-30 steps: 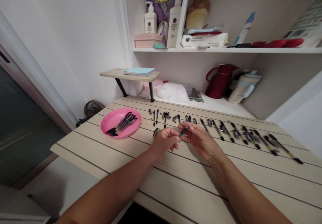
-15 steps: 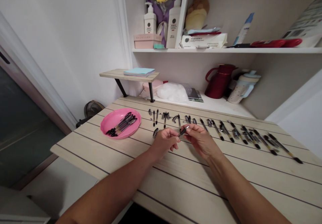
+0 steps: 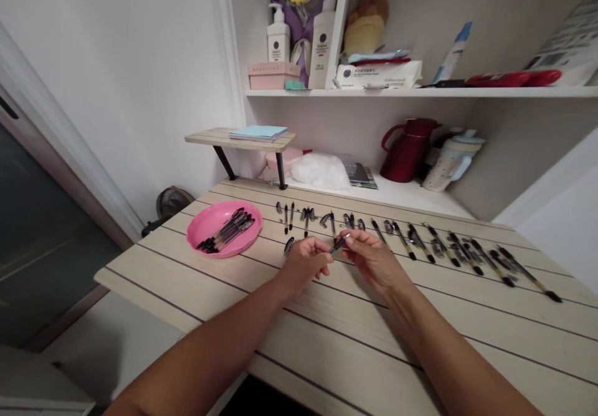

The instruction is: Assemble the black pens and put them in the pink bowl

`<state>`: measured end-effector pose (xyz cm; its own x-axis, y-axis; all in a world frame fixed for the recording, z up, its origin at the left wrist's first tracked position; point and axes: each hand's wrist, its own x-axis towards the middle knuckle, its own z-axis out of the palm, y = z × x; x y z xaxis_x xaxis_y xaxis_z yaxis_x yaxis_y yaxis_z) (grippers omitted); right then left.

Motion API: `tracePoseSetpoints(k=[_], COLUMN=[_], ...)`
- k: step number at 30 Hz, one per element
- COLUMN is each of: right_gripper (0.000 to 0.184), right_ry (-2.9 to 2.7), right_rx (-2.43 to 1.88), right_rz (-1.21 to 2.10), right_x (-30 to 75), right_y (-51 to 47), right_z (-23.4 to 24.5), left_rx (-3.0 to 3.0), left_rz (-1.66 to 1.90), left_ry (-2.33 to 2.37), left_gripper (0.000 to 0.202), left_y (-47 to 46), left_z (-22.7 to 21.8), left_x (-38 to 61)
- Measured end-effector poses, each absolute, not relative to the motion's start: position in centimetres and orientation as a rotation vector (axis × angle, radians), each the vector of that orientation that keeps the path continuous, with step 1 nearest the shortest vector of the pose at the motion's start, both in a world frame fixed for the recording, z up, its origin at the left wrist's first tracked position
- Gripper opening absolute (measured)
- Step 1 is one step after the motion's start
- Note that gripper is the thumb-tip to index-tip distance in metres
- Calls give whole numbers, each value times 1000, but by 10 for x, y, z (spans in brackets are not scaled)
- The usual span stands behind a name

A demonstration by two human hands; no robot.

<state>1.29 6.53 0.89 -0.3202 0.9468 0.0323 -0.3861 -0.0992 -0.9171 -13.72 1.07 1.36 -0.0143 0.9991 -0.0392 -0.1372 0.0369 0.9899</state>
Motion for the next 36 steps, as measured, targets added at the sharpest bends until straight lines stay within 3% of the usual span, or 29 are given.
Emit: tracePoseSetpoints(k=[7,13,17,22,27,32,36], right_gripper=[20,34,17,13,30,19,5], right_ry=[-1112,-1221,-1630,-1980,-2222,-2202,-1892], right_rx=[-775,-831,-1178,-1321,-1546,-1602,-1503], right_rz=[1627,1615,1176,754,371,391,824], right_x=[12,7,-7,-36,-59,-57,-40], right_y=[65,68,79,78,65,64,71], right_z=[7,12,8,4,3,-1,2], left_rx=[1163,1035,859,733,725,744,784], left_rz=[1295,1442,1645,1739,1723,1707,1592], left_ry=[1208,1206,1196,1215,1226,1213,1168], left_gripper=[14,18,22,24,25,24,23], left_y=[11,15,21,25,24,24,21], left_z=[11,20,26,26,26,26,25], left_x=[-138,-147,-160,-170,-172,-171,-169])
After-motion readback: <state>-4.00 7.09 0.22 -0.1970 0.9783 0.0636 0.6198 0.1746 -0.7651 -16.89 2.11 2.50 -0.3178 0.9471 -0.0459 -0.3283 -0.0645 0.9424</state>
